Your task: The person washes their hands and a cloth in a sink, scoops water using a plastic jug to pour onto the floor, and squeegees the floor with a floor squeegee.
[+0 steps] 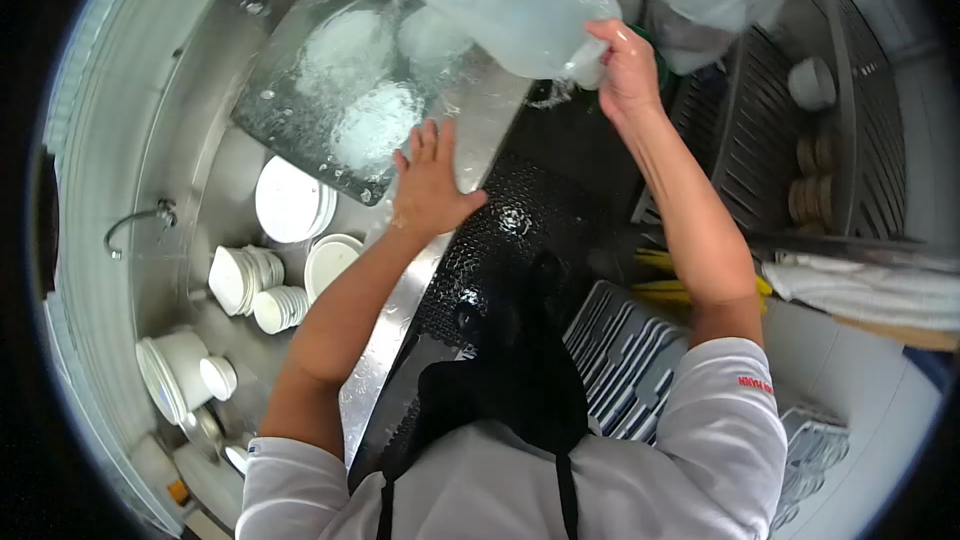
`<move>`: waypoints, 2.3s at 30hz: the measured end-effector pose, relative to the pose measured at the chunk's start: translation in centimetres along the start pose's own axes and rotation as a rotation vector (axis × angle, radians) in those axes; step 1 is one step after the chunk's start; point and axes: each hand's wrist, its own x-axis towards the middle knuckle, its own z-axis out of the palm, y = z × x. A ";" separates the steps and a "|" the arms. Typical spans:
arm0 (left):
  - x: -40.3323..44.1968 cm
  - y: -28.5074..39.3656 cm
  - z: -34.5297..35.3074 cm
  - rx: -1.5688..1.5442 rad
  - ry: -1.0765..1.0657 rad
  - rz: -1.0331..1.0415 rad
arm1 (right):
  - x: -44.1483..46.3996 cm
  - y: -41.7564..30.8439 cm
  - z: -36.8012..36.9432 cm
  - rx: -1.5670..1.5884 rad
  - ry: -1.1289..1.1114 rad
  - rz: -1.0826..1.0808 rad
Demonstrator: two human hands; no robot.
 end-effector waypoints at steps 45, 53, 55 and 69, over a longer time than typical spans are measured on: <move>-6.9 -3.5 -2.3 -0.372 -0.127 -0.515 | 9.5 58.4 -26.9 -0.731 -0.235 0.104; -6.4 -3.2 -2.1 -0.407 -0.243 -0.424 | 2.3 55.4 -49.8 -0.667 0.343 0.427; -6.2 -3.3 -2.0 -0.408 -0.254 -0.420 | 2.7 54.4 -57.8 -0.794 0.374 0.210; -5.8 -2.7 -1.6 -0.354 -0.243 -0.315 | 13.3 61.7 -30.0 -1.381 -0.372 -0.049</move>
